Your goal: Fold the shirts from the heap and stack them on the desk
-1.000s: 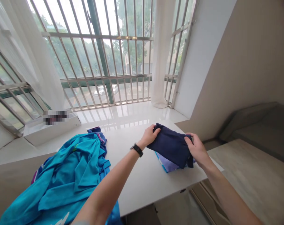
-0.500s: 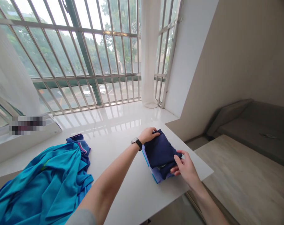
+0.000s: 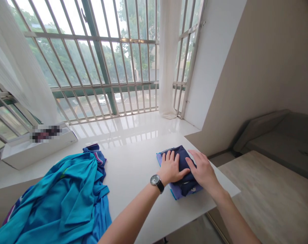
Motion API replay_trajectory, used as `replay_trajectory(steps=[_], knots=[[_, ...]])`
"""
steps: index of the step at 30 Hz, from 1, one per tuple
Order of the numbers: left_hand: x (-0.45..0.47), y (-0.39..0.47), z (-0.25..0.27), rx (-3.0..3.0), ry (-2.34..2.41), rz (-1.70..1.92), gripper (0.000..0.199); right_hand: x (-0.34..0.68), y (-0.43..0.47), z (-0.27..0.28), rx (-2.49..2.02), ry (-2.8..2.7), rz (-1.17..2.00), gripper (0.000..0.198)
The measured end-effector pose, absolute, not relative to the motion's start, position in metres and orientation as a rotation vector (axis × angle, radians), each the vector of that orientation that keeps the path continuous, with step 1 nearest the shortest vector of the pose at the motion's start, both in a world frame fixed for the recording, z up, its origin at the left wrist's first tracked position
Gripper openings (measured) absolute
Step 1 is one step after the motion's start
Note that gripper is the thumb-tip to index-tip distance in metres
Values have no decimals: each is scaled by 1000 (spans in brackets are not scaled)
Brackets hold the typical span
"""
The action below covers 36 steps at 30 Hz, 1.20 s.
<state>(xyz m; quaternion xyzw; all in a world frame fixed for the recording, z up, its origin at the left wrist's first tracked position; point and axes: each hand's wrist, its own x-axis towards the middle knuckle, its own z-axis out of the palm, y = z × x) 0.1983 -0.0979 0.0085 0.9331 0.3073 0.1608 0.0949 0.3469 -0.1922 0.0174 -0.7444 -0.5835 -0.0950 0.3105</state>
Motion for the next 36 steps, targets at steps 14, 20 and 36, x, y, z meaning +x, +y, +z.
replay_trajectory(steps=[14, 20, 36], knots=[[136, -139, -14, 2335, 1216, 329, 78, 323, -167, -3, -2246, -1778, -192, 76], [73, -167, 11, 2393, 1186, 335, 76, 270, -172, -5, -2340, -1727, -288, 80], [-47, -134, -19, 2572, 1390, 169, 63, 349, -62, -19, -2586, -1695, -142, 87]])
